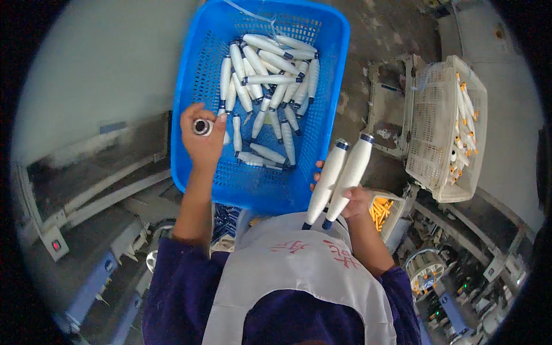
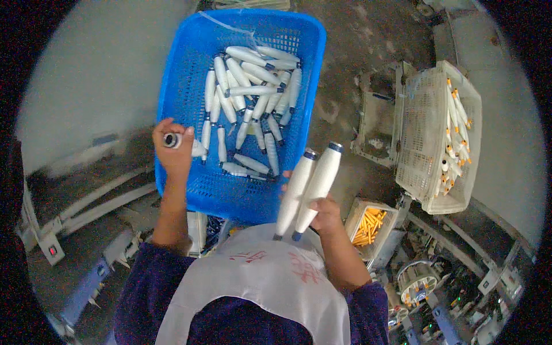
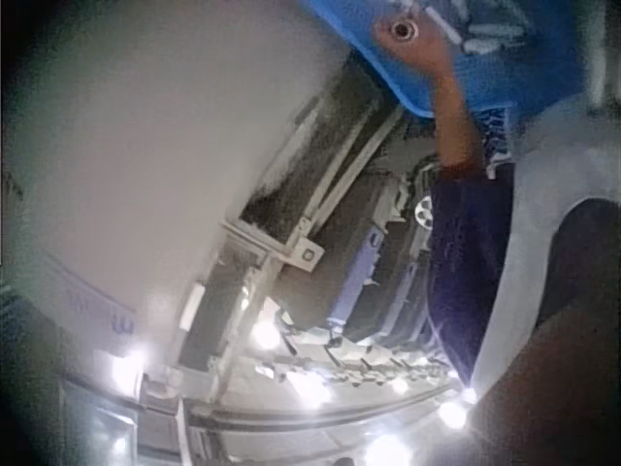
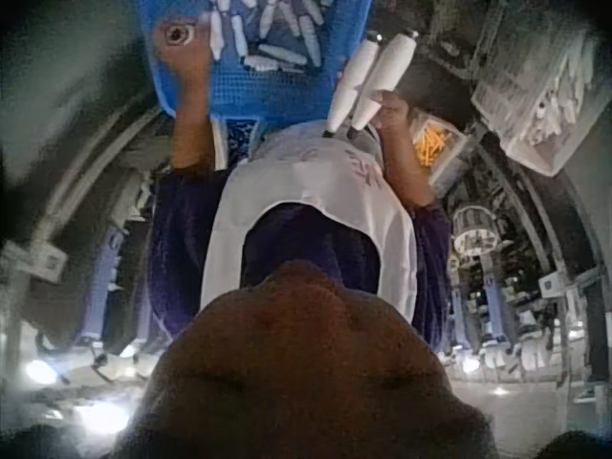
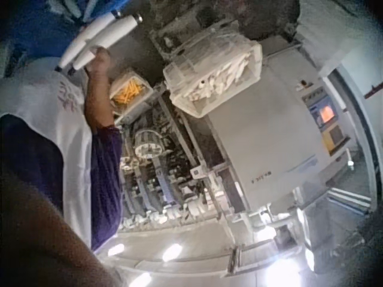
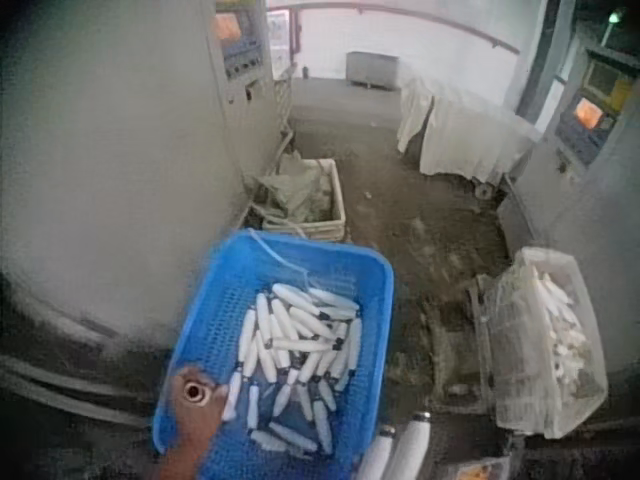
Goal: The person walks between rows of textile machines, adjusts spindles and threads, and loads white bobbins into a rotating carousel. They handle cardboard tubes and use a yellow tool to assist with threading and machine adjustments.
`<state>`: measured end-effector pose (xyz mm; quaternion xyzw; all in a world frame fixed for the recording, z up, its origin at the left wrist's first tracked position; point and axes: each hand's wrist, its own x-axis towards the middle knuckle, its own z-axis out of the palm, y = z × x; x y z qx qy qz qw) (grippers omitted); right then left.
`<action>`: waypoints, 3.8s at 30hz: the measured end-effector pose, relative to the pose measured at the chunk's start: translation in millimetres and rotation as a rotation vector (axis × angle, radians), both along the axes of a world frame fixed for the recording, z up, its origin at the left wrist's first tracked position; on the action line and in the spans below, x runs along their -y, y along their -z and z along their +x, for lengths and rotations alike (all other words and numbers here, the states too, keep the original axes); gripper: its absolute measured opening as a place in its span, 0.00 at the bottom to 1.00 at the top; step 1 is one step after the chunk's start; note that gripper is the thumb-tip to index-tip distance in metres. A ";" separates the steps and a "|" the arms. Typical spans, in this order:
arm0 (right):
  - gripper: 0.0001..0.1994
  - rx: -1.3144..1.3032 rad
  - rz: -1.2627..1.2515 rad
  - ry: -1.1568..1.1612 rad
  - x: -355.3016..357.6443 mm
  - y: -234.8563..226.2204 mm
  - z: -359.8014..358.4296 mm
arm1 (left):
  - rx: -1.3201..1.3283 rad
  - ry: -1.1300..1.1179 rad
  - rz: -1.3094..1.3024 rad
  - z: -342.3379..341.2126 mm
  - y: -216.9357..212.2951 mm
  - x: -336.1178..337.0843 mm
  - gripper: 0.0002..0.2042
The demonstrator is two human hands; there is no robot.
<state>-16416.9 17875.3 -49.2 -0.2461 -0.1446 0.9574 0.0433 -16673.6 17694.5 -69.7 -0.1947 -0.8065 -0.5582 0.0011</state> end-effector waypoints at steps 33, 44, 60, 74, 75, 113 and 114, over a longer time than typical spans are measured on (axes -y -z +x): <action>0.26 -0.445 0.058 -0.980 149.8 -93.3 31.1 | 0.823 0.069 1.259 328.6 -137.7 218.7 0.37; 0.21 -0.239 0.143 -1.318 233.9 -95.9 34.0 | 0.616 0.001 1.219 357.5 -140.8 280.4 0.35; 0.06 -1.150 1.840 -0.122 246.8 -184.5 35.7 | 0.139 -0.097 1.110 350.6 -204.6 255.9 0.37; 0.10 -0.971 0.588 -0.648 153.1 -148.3 17.7 | 0.030 -0.284 1.132 357.1 -229.2 278.5 0.37; 0.10 -0.883 0.552 -0.621 132.8 -139.8 13.5 | 0.024 -0.311 1.150 359.4 -230.4 282.3 0.36; 0.23 -0.676 1.518 -0.821 212.6 -119.8 30.9 | 0.058 -0.301 1.283 361.3 -227.1 293.1 0.34; 0.31 -0.693 1.551 -0.959 221.9 -117.4 34.1 | 0.046 -0.264 1.299 360.2 -229.1 288.4 0.33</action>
